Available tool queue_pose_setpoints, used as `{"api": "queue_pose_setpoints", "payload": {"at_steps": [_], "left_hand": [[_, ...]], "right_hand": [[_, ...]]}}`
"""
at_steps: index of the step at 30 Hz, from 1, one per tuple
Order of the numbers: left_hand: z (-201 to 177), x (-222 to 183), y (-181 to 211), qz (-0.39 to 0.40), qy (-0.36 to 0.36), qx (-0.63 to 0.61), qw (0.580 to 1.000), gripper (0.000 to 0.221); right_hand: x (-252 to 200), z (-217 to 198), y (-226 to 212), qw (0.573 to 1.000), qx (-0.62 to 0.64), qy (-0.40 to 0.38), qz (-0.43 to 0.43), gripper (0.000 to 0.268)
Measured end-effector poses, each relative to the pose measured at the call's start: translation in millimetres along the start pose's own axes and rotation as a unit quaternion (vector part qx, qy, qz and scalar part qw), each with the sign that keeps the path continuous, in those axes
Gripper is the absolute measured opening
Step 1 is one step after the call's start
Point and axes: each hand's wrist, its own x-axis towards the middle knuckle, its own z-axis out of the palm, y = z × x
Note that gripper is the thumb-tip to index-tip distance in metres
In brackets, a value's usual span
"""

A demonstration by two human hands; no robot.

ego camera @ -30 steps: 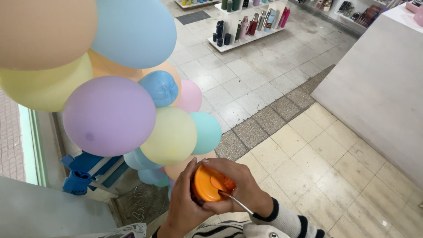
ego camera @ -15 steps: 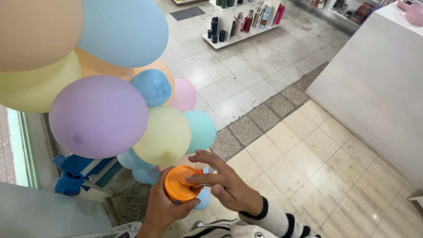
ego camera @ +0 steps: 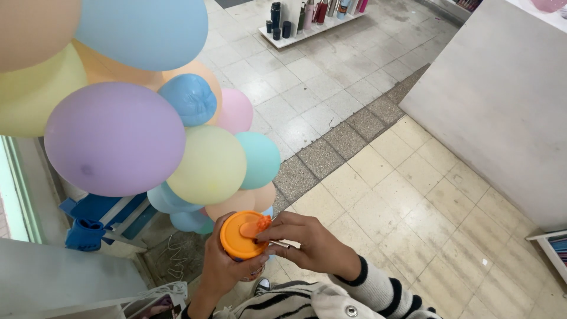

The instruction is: Assemble a small water bottle by inserting a metal straw and securing the lid.

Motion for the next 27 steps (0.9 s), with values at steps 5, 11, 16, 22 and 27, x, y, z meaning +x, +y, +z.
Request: {"api": "queue_pose_setpoints", "payload": {"at_steps": [5, 11, 16, 22, 27], "left_hand": [[7.4, 1.5, 9.0, -0.017, -0.013, -0.055, 0.998, 0.082], [9.4, 4.9, 28.9, -0.021, 0.003, -0.008, 1.000, 0.083], [10.8, -5.0, 24.5, -0.037, 0.034, -0.010, 0.999, 0.082], [38.2, -14.0, 32.7, 0.072, 0.119, 0.129, 0.982, 0.086], [58.2, -20.3, 26.9, 0.185, 0.123, 0.175, 0.959, 0.084]], "right_hand": [[-19.6, 2.8, -0.7, 0.996, -0.062, 0.023, -0.059, 0.021], [-20.3, -8.3, -4.2, 0.976, -0.038, 0.211, -0.047, 0.007], [-8.3, 15.0, -7.9, 0.987, -0.138, 0.045, -0.066, 0.021], [-11.4, 26.5, -12.7, 0.996, -0.051, 0.067, 0.034, 0.084], [-40.7, 36.3, 16.0, 0.987, -0.021, 0.153, 0.041, 0.068]]}}
